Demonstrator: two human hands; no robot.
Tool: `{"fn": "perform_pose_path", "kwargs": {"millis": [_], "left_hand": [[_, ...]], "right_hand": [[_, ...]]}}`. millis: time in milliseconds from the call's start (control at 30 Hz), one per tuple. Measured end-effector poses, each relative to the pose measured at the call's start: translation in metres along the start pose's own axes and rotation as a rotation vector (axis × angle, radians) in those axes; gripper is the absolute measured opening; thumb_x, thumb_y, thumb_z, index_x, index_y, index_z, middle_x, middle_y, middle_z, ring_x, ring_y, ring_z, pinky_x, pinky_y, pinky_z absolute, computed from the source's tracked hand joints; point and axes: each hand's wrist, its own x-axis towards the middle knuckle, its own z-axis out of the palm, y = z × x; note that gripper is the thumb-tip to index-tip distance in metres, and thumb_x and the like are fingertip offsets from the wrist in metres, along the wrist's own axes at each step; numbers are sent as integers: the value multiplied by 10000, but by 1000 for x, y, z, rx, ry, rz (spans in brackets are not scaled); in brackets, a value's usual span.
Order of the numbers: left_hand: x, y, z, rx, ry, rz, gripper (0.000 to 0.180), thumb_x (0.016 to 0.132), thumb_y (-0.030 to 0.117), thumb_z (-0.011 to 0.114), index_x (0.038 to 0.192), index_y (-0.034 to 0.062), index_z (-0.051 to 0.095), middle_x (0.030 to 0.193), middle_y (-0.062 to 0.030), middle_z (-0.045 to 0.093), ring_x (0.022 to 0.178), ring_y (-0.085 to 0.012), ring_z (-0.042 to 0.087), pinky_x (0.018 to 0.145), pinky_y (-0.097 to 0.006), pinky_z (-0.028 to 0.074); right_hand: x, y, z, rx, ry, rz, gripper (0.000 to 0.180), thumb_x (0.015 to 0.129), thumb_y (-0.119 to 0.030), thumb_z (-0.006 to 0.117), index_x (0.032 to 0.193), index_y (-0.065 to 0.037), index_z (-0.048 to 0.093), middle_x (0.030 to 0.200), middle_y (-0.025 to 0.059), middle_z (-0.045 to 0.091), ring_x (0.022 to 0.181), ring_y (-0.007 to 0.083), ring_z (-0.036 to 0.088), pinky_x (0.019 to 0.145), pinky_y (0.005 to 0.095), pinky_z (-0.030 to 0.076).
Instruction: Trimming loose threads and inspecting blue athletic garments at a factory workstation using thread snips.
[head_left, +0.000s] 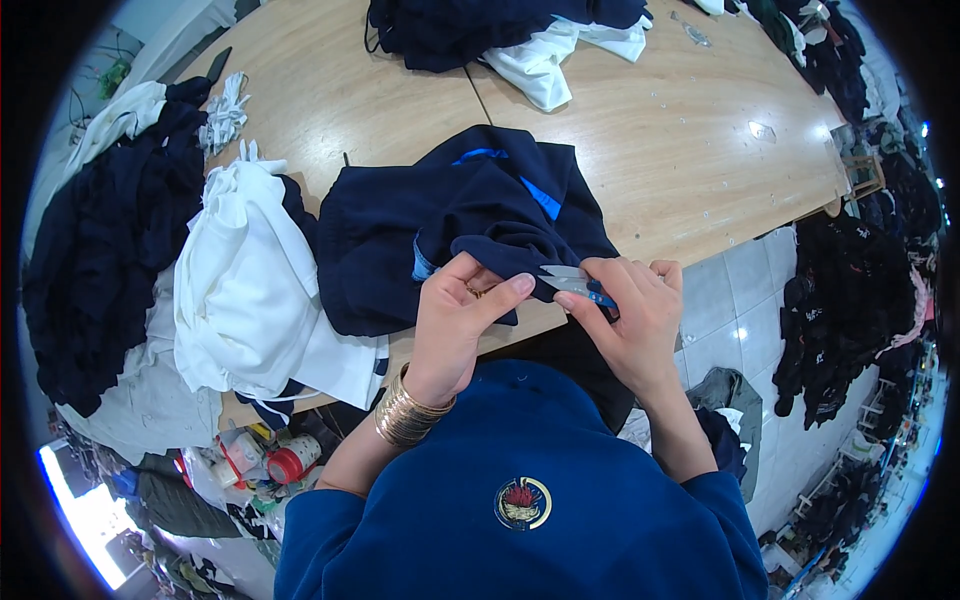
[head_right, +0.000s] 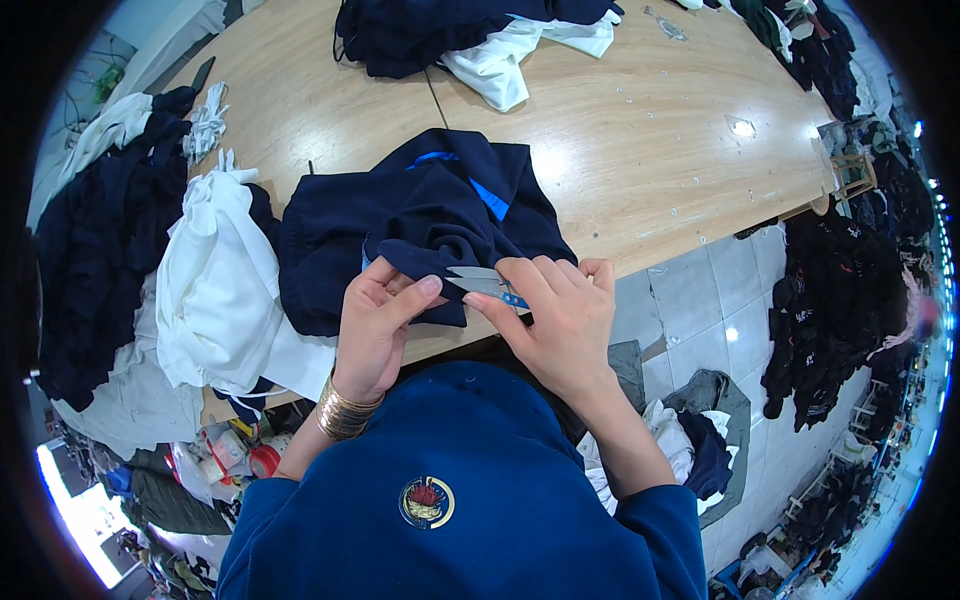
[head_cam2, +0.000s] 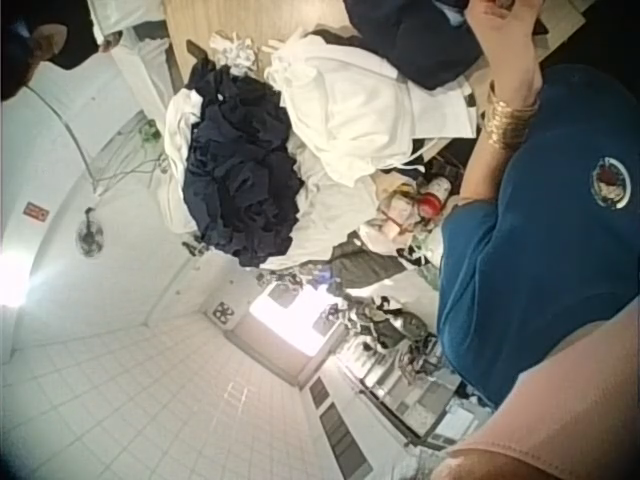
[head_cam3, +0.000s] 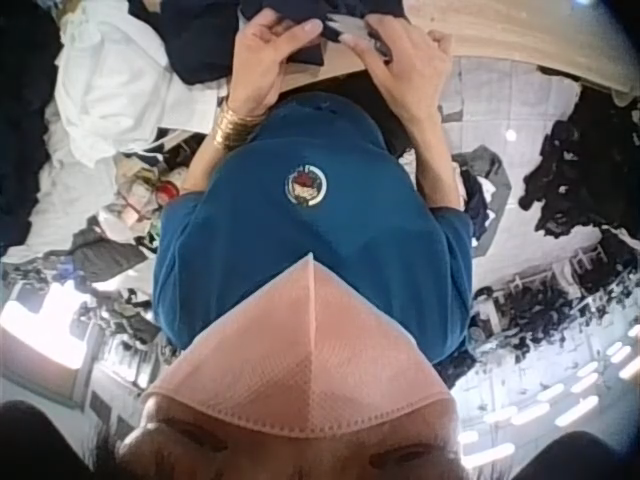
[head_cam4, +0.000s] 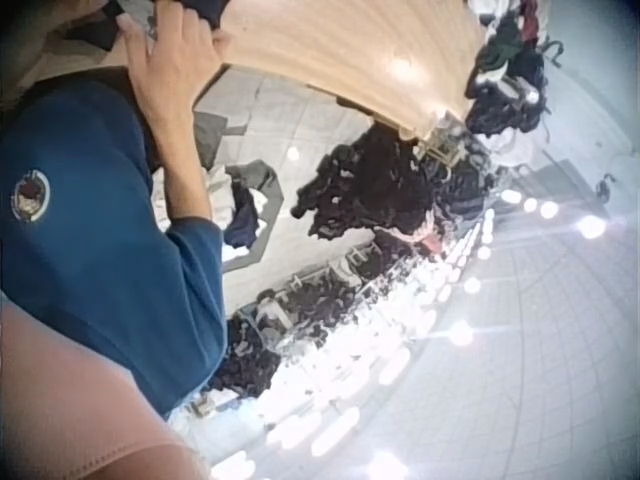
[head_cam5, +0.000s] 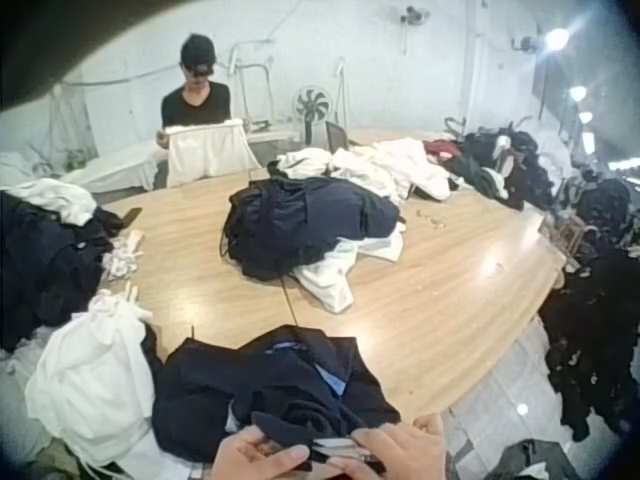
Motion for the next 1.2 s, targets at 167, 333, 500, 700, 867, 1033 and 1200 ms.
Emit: {"fn": "perform_pose_path", "kwargs": {"millis": [167,333,500,700,867,1033,1200], "left_hand": [[-2,-1,-4,-26,-28,-21,246,792,54,662,1021,6,585,937,-84,644,866,-120,602,830,-258,453],[-1,3,1,-22,11,-9,207,809,59,636,1001,13,573,887,-48,631,804,-98,600,782,-270,497],[1,4,-3,-52,-10,-31,199,806,49,642,988,4,574,909,-69,633,835,-110,602,793,-267,491],[5,-3,11,-81,9,-112,194,821,16,602,1006,7,544,929,-71,609,836,-141,603,793,-283,493],[-2,-7,-19,-48,124,-56,180,833,51,586,1006,42,538,893,-37,606,766,-140,614,738,-282,503],[5,-9,-23,-71,21,1,148,862,50,551,1009,45,538,900,-33,609,777,-110,590,723,-263,488],[15,32,-22,542,-222,155,262,874,74,551,1112,-35,543,1059,-125,601,953,-223,585,889,-328,457]], "right_hand": [[-2,-1,0,-16,-2,2,284,757,-370,674,772,-98,594,614,-14,510,532,132,465,627,309,266],[1,2,-1,67,24,92,257,757,-336,684,784,-94,603,660,-13,559,538,129,475,619,308,271],[8,-10,-1,258,48,163,233,706,-247,717,851,-91,623,751,-5,601,566,133,494,635,301,293],[-6,8,21,366,93,19,273,604,4,679,857,-93,645,743,4,607,624,158,514,612,275,357],[2,33,11,831,239,430,70,798,-88,641,809,-34,599,769,29,597,720,136,551,607,248,411],[-10,2,43,480,149,-85,294,681,-95,670,971,-83,623,923,57,631,791,219,593,633,283,430],[7,32,39,486,83,112,300,682,-93,641,979,-132,618,858,20,637,668,228,525,637,311,403]]}}
